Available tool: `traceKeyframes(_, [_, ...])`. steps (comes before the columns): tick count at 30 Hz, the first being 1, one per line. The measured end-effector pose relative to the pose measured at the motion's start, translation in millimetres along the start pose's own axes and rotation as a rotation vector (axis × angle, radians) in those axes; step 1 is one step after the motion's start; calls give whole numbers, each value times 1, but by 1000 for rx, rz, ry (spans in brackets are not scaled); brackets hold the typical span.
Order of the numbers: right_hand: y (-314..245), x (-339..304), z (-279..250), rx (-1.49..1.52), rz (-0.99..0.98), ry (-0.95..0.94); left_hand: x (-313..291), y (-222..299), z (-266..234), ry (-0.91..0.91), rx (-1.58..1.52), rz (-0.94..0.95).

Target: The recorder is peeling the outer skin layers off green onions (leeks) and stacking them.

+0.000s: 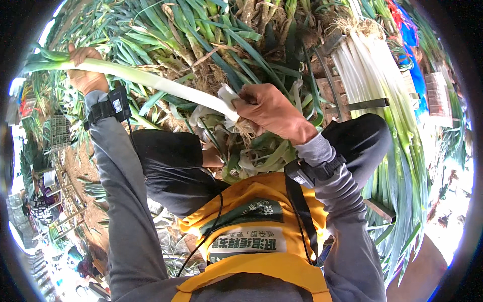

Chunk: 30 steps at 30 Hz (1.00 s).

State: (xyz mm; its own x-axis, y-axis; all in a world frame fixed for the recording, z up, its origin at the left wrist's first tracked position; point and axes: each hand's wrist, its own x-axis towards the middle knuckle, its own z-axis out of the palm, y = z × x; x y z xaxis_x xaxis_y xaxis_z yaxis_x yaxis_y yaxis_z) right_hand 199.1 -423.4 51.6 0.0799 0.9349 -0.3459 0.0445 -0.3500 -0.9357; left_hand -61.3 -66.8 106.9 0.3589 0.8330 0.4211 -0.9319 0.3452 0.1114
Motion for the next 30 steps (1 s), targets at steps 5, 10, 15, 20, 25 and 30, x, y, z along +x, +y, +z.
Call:
traceKeyframes(5, [9, -1, -3, 313, 203, -160, 0, 3, -11, -128, 63, -33])
traceKeyframes(10, [82, 16, 10, 20, 292, -241, 1, -11, -9, -34, 31, 56])
traceKeyframes(15, [98, 35, 33, -658, -216, -100, 2, -12, -21, 109, 202, 122])
traceKeyframes(20, [-16, 73, 27, 509, -349, 53, -10, -81, -10, 427, 157, 122])
traceKeyframes(25, [-64, 114, 22, 794, -563, 129, -42, -170, 32, 490, 325, -87])
traceKeyframes(30, [-75, 120, 5, 913, -741, 131, -60, -211, 20, 329, 458, -434])
